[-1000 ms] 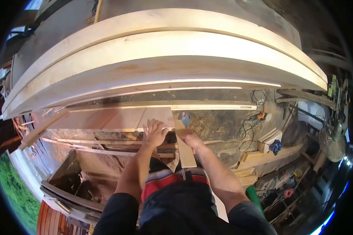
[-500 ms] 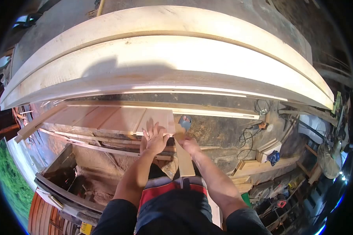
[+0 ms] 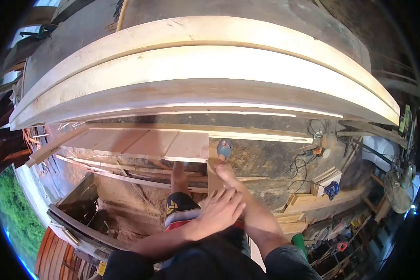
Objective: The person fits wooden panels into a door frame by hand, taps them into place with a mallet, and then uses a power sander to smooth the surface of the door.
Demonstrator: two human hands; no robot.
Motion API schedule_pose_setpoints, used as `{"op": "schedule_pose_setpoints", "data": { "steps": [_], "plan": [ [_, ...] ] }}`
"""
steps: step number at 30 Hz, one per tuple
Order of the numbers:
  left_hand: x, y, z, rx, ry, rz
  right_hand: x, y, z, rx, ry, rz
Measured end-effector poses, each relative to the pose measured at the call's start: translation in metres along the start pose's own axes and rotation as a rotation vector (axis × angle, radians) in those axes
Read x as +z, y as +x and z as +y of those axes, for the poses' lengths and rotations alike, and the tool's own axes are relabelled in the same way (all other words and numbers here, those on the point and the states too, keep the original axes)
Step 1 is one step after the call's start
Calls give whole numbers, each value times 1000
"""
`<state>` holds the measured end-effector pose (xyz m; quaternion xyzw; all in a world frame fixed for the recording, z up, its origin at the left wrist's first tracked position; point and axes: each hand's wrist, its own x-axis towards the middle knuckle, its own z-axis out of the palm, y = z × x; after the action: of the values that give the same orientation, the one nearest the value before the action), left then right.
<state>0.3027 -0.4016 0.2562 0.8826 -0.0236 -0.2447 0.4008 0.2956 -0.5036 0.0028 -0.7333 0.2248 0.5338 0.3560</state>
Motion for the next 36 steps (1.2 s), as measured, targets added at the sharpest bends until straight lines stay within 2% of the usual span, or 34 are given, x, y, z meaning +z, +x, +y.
{"op": "schedule_pose_setpoints", "data": {
  "steps": [3,7,11,12,13,16,19,21,23,26,28,30,31,32,34,36],
  "plan": [
    [22,13,-19,-7,245,-26,14,30,21,69,6,73],
    [24,12,-32,-36,322,67,30,28,16,-27,-4,104],
    [26,13,-24,-10,452,-50,29,55,37,-1,-37,78],
    [29,12,-23,-11,457,-34,27,55,37,11,-52,70],
    [33,11,-24,-17,461,-17,32,50,39,-14,93,98],
    [52,12,-29,-36,484,-5,39,82,71,15,54,-42],
    [60,11,-29,-46,484,23,41,79,67,-53,120,45],
    [57,16,-32,-58,449,23,40,99,76,-311,-354,-103],
    [56,14,-33,-87,370,-42,50,103,95,-320,-347,-69],
    [89,12,-66,-252,312,13,50,116,87,-222,-248,-81],
    [83,34,-88,-169,325,60,49,130,70,-227,-245,-88],
    [91,39,-84,-113,358,73,48,133,62,-209,-237,-111],
    [98,32,-84,-130,437,66,51,133,67,-190,-228,-126],
    [97,36,-87,-149,349,62,50,137,67,-176,-221,-131],
    [97,37,-88,-166,376,-29,50,135,70,-154,-233,-133],
    [98,36,-91,-175,378,-35,49,139,69,-142,-246,-116]
  ]
}}
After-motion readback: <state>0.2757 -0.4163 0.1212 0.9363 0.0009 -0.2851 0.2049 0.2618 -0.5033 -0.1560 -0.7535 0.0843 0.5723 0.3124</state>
